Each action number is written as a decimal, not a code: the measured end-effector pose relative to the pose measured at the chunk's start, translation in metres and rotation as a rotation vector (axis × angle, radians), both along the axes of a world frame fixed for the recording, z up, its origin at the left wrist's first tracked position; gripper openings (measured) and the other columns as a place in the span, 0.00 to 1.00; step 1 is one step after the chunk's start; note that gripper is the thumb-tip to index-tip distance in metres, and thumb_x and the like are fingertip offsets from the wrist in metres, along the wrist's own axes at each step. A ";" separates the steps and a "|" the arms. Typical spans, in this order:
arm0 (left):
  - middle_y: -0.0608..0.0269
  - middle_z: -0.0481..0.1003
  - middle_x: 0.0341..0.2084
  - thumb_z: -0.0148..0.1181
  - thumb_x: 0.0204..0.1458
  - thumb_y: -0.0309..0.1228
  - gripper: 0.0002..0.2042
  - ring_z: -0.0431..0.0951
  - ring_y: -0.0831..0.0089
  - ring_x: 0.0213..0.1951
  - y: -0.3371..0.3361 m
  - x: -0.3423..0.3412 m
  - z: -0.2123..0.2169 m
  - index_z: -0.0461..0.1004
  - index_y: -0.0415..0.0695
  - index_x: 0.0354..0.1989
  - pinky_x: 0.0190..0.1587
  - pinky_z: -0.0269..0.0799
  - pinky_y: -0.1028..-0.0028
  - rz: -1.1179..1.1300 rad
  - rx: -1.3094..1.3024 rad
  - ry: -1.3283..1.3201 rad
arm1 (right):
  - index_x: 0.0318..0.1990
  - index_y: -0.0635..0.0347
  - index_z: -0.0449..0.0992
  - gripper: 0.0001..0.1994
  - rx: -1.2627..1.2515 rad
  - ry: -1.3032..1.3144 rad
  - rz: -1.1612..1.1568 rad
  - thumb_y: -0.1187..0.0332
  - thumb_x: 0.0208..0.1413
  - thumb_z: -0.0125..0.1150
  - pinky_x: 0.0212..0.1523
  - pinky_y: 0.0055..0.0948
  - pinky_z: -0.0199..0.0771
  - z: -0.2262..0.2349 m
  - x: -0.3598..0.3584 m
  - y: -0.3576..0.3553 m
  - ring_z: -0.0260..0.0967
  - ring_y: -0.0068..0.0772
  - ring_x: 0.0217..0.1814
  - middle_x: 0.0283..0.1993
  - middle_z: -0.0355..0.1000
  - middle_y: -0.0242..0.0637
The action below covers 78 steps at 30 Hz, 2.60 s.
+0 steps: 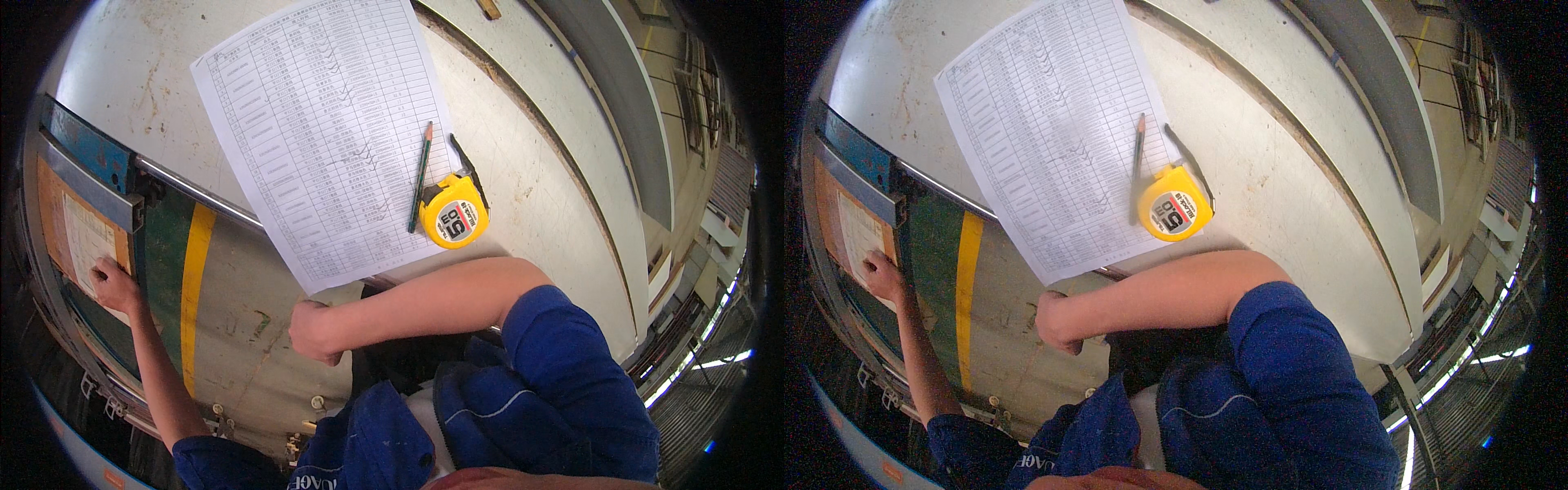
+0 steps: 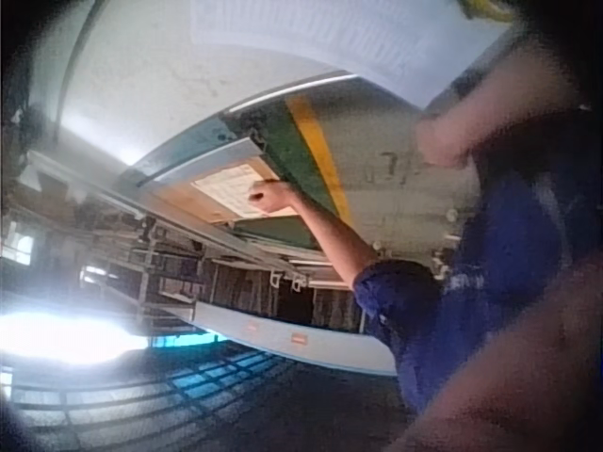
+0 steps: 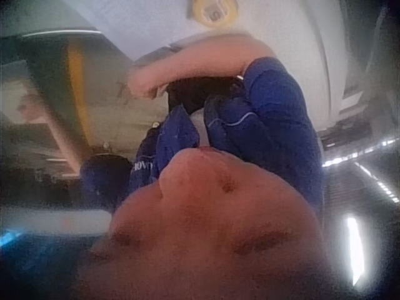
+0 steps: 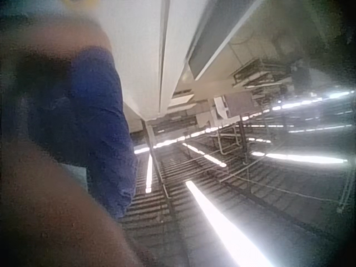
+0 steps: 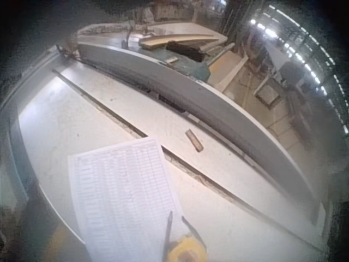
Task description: The person picks up long metal profiles from a floor rack and places them onto a workbench jig. They align the profiles within the jig and adjust their positions by hand. The person repeats this process with additional profiles, arranging them in the jig for assembly.
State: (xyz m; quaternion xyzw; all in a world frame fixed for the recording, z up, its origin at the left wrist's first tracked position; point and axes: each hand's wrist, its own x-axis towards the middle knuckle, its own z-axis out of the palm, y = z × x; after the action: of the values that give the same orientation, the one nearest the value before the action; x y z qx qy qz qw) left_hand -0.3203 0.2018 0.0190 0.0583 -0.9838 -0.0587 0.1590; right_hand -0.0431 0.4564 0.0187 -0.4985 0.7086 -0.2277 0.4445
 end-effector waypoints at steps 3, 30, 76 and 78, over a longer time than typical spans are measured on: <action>0.50 0.79 0.28 0.51 0.60 0.49 0.23 0.77 0.53 0.33 0.000 0.000 0.000 0.75 0.37 0.32 0.40 0.68 0.55 -0.012 -0.015 0.014 | 0.47 0.48 0.86 0.19 -0.005 0.001 -0.006 0.54 0.49 0.65 0.46 0.49 0.80 -0.001 0.000 -0.001 0.80 0.39 0.51 0.51 0.82 0.33; 0.47 0.79 0.29 0.54 0.58 0.48 0.21 0.77 0.50 0.33 0.000 -0.001 -0.002 0.77 0.38 0.33 0.40 0.69 0.55 -0.023 -0.026 0.055 | 0.39 0.51 0.87 0.15 -0.047 0.010 -0.046 0.58 0.44 0.70 0.36 0.45 0.83 0.004 0.000 0.006 0.82 0.39 0.44 0.42 0.83 0.34; 0.45 0.81 0.33 0.48 0.60 0.51 0.26 0.79 0.43 0.39 0.004 0.001 -0.001 0.79 0.37 0.36 0.45 0.68 0.50 0.005 -0.117 0.066 | 0.43 0.50 0.87 0.17 -0.036 0.029 -0.009 0.53 0.48 0.69 0.38 0.45 0.83 0.003 0.003 0.005 0.81 0.37 0.46 0.46 0.83 0.31; 0.45 0.81 0.33 0.48 0.60 0.51 0.26 0.79 0.43 0.39 0.003 0.001 -0.001 0.79 0.37 0.36 0.45 0.68 0.51 0.014 -0.107 0.033 | 0.43 0.50 0.87 0.17 -0.034 0.026 -0.007 0.53 0.48 0.69 0.38 0.45 0.83 0.003 0.002 0.005 0.81 0.37 0.46 0.46 0.83 0.31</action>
State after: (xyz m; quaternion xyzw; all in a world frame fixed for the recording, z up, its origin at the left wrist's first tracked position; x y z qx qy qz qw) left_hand -0.3196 0.2044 0.0178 0.0558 -0.9823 -0.0059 0.1786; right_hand -0.0406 0.4610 0.0218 -0.5066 0.7120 -0.2348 0.4258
